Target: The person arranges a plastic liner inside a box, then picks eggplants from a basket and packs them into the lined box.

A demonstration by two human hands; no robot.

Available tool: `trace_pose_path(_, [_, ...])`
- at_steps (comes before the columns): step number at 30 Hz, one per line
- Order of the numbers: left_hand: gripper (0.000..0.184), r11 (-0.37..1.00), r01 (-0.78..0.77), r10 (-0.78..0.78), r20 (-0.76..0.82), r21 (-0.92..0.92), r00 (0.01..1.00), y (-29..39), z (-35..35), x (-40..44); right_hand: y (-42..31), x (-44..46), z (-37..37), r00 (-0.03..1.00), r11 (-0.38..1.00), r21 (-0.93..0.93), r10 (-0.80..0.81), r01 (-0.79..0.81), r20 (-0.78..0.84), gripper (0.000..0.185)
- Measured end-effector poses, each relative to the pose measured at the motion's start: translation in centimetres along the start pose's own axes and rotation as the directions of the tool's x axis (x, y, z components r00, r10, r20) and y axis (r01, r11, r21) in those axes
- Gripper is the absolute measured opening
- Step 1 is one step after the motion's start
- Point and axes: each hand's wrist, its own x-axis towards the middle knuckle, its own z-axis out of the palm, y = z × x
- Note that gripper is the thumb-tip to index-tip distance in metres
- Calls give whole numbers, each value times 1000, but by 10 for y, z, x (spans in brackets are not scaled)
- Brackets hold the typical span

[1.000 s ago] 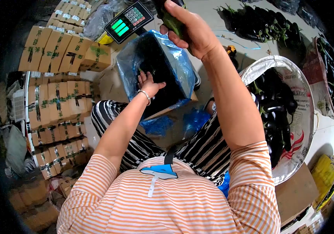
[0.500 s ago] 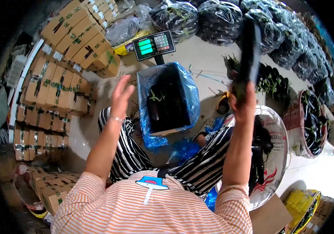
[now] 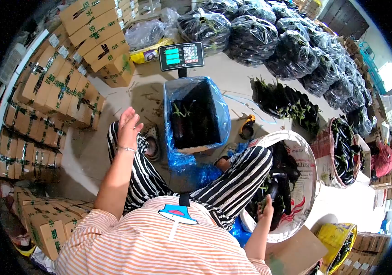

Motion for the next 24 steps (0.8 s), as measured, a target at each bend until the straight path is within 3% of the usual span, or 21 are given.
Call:
trace_pose_path(4, [51, 991, 101, -104, 33, 91, 994, -15, 3, -2, 33, -5, 4, 999, 994, 108, 37, -32, -40, 49])
trace_pose_path(8, [52, 973, 191, -192, -2, 129, 981, -24, -3, -3, 34, -8, 12, 999, 987, 154, 40, -43, 25, 52])
trace_pose_path(10, [51, 977, 179, -184, 36, 114, 982, -23, -6, -7, 26, -16, 17, 1000, 993, 119, -8, 9, -3, 51])
trace_pose_path(12, [52, 979, 155, -165, 66, 134, 984, -22, -8, -10, 11, -48, 34, 979, 971, 128, -201, 204, -35, 51])
trace_pose_path(14, [51, 983, 143, -151, 69, 117, 986, -22, -9, -10, -7, -60, 36, 956, 947, 134, -293, 291, 0, 48])
trace_pose_path(17, [51, 987, 146, -151, 79, 63, 985, -19, -7, -8, -49, -119, 58, 806, 812, 298, -564, 501, 181, 50])
trace_pose_path(20, [49, 997, 74, -75, 105, 19, 992, -11, -4, -4, -83, -151, 80, 551, 625, 447, -779, 640, 301, 58])
trace_pose_path(22, [41, 999, 20, -25, 145, 35, 989, -7, -1, -1, -98, -152, 83, 505, 555, 437, -830, 708, 235, 49])
trace_pose_path(24, [39, 996, 35, -48, 173, 79, 984, -11, -1, 4, -108, -164, 93, 522, 570, 287, -821, 770, 232, 41])
